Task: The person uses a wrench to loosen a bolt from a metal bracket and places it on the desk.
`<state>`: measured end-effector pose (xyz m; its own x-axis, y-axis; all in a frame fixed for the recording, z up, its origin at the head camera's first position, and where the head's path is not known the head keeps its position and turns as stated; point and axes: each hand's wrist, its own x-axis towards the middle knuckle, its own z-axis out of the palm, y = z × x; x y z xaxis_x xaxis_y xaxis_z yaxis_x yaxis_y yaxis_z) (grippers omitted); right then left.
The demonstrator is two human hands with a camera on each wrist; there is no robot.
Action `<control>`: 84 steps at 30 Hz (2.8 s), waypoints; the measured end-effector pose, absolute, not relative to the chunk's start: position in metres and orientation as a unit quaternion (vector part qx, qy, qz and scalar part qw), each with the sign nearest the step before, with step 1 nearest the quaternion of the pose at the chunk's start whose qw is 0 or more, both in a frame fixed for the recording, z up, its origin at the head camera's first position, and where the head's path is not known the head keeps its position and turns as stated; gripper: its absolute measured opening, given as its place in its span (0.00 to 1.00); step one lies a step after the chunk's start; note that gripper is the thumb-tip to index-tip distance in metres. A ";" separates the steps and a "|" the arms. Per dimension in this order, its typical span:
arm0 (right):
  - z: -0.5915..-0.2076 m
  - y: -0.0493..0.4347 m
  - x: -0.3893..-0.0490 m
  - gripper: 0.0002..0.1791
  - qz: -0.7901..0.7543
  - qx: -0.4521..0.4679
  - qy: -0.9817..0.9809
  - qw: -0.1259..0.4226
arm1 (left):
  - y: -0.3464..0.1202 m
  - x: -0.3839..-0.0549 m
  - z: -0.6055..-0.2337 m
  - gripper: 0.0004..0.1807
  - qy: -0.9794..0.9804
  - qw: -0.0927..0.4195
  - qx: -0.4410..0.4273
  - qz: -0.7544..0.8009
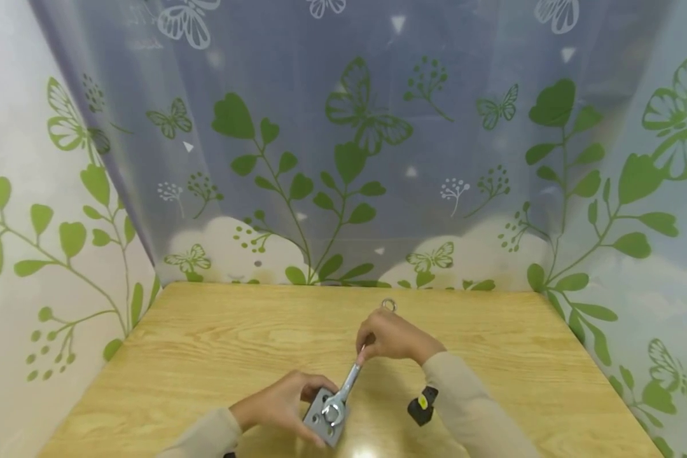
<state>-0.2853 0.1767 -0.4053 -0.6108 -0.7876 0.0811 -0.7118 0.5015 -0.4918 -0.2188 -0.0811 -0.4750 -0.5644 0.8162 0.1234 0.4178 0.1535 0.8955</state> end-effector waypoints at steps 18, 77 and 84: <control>-0.456 0.243 -0.257 0.13 -0.372 -0.186 0.905 0.093 | -0.110 -0.230 -0.471 0.35 0.802 0.089 0.310 0.503; -0.464 0.188 -0.198 0.15 -0.403 -0.097 0.909 -0.039 | -0.100 -0.223 -0.480 0.41 0.816 -0.016 0.223 0.533; -0.450 0.139 -0.204 0.24 -0.472 -0.194 0.860 0.014 | -0.088 -0.221 -0.484 0.41 0.818 -0.050 0.253 0.514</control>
